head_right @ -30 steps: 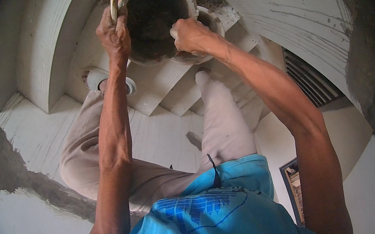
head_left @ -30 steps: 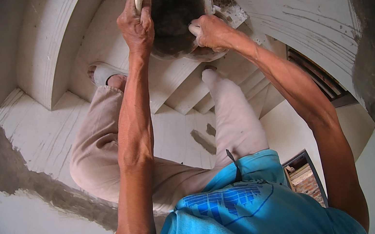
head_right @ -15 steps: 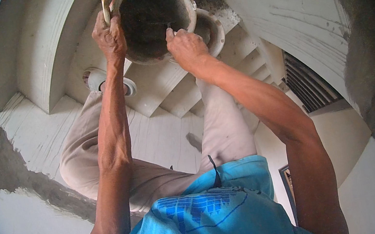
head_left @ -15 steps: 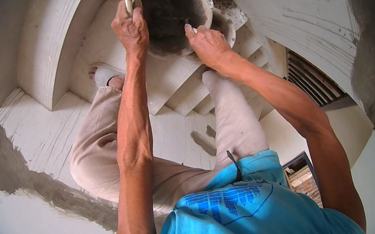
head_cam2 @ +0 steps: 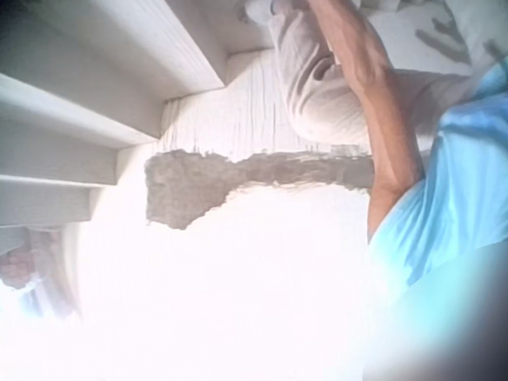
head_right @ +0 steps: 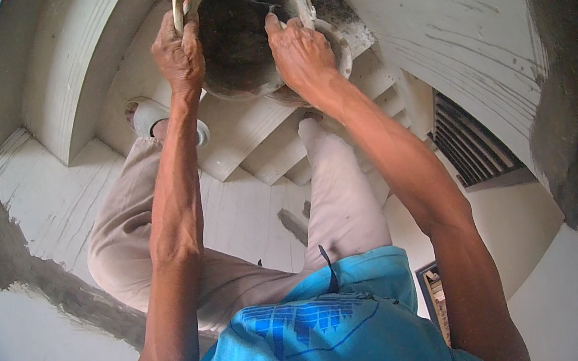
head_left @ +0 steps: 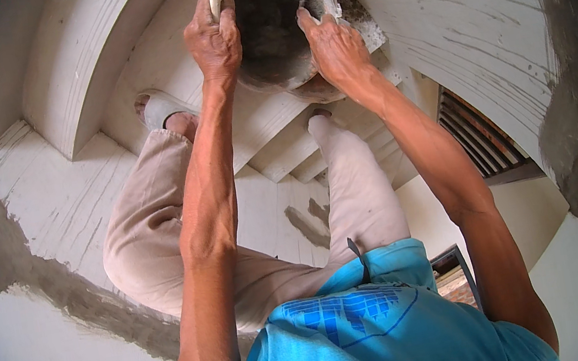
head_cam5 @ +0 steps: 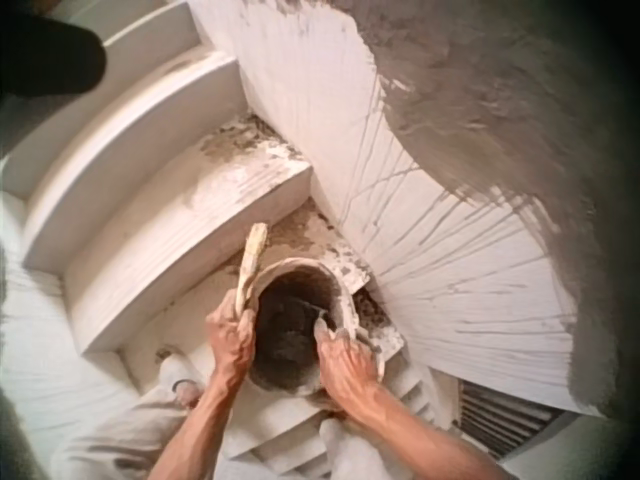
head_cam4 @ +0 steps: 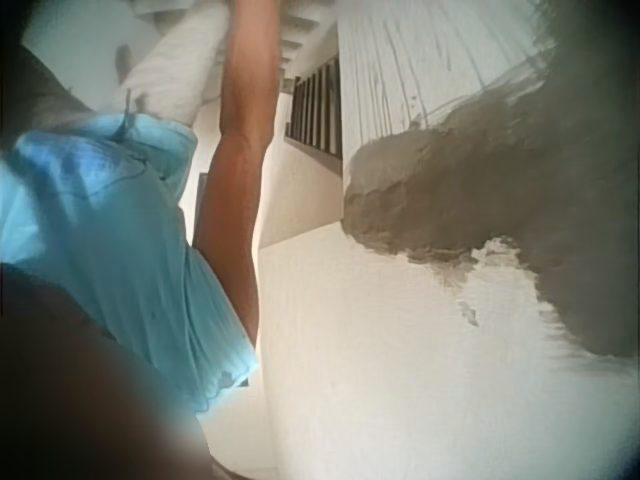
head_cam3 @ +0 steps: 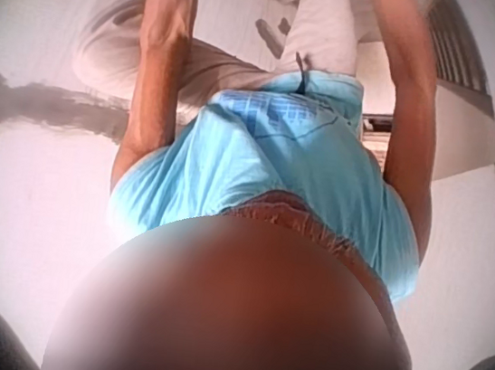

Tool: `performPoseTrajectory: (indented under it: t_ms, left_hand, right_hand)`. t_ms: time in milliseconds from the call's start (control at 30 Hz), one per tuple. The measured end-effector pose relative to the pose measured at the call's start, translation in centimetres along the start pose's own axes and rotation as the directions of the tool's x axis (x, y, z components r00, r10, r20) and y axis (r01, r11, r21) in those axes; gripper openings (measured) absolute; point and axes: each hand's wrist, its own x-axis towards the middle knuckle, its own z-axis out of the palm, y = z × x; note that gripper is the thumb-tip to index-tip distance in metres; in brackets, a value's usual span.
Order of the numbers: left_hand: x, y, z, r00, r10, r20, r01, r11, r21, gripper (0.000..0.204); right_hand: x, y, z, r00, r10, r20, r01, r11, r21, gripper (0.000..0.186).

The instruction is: The person applies plaster to a curved wall using a trowel and a brush. They scoop plaster from a bucket, spread it on the wall, and smooth the surface. The person also mixes plaster in the bucket and transfers it between containers.

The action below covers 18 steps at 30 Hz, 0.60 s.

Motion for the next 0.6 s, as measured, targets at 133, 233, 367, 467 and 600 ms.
performPoseTrajectory:
  t_ms: [133,233,367,467,600]
  left_hand:
    - [0.1,0.2,0.1,1.000,-0.011,-0.001,0.011,1.000,0.015,0.015]
    - [0.2,-0.1,0.1,0.999,-0.035,0.011,0.035,0.999,-0.007,0.016]
    - [0.2,-0.5,0.2,1.000,-0.003,0.003,0.003,1.000,0.004,0.016]
    - [0.1,-0.3,0.0,1.000,-0.029,-0.010,0.029,0.999,-0.026,0.015]
    - [0.3,-0.1,0.1,0.998,-0.055,-0.023,0.054,0.998,-0.017,0.015]
  right_hand:
    - [1.4,-0.3,1.1,1.000,-0.029,0.006,0.030,0.994,-0.103,0.048]
    - [1.4,-0.6,1.9,0.999,-0.038,0.024,0.042,0.979,-0.198,0.050]
    - [1.5,-1.1,2.2,0.999,-0.017,0.049,0.025,0.985,-0.171,0.058]
    - [1.5,-1.1,2.0,0.997,-0.057,0.047,0.065,0.978,-0.201,0.052]
    - [1.1,-1.1,1.9,0.997,-0.003,0.082,0.019,0.982,-0.188,0.046]
